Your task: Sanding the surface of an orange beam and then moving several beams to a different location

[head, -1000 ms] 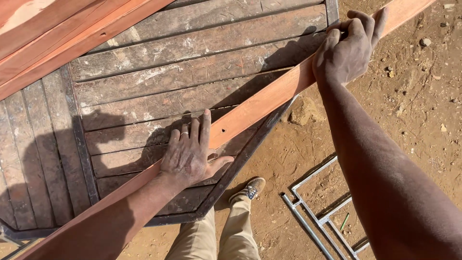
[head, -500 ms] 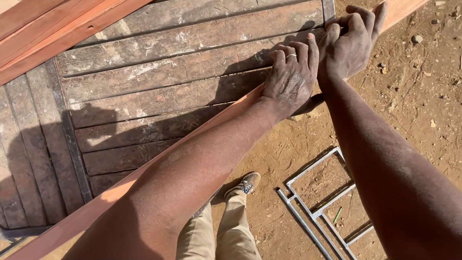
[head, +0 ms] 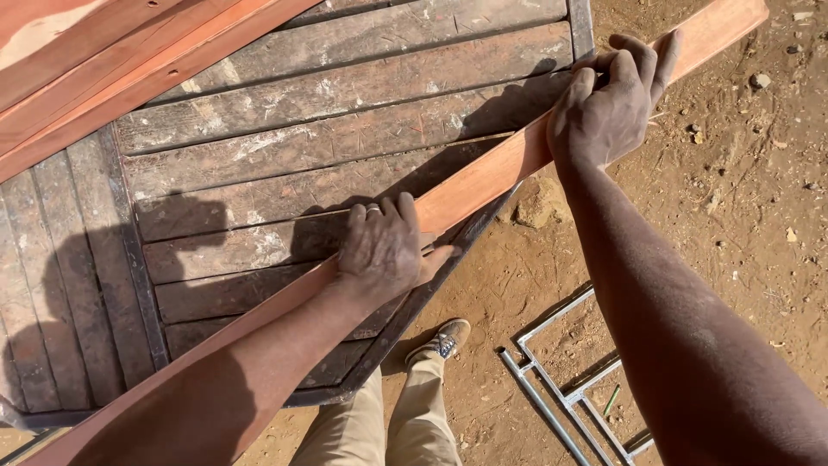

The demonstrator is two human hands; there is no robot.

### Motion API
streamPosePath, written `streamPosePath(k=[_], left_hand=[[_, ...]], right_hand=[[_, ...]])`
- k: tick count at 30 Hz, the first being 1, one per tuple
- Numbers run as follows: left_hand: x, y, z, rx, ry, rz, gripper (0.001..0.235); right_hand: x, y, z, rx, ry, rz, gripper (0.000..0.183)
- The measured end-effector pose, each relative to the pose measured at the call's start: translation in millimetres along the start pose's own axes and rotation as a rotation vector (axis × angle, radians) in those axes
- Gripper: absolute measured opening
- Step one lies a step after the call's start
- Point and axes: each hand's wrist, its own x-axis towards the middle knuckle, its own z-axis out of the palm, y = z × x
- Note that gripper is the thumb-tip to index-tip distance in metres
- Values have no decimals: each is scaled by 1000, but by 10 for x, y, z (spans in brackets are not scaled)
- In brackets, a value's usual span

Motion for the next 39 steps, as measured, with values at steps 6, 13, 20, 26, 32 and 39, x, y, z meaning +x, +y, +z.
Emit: streamPosePath(k=[6, 13, 20, 26, 32, 39], left_hand=[[1099, 760, 337, 99, 43, 40, 114], [411, 135, -65, -128, 178, 8, 83], [-1422, -1204, -128, -42, -403, -231, 101], [-2633, -2061, 96, -7, -86, -177, 82], [-3069, -2439, 187, -15, -214, -175, 83], [-2883, -2230, 91, 25, 64, -4, 93]], right_hand=[[237, 193, 156, -146, 43, 13, 6], [184, 271, 192, -100, 17, -66, 4], [220, 291, 84, -112, 0, -49, 10], [260, 354, 87, -118, -29, -141, 13], [306, 488, 139, -157, 36, -172, 16], [449, 1272, 534, 90, -190, -176, 19]])
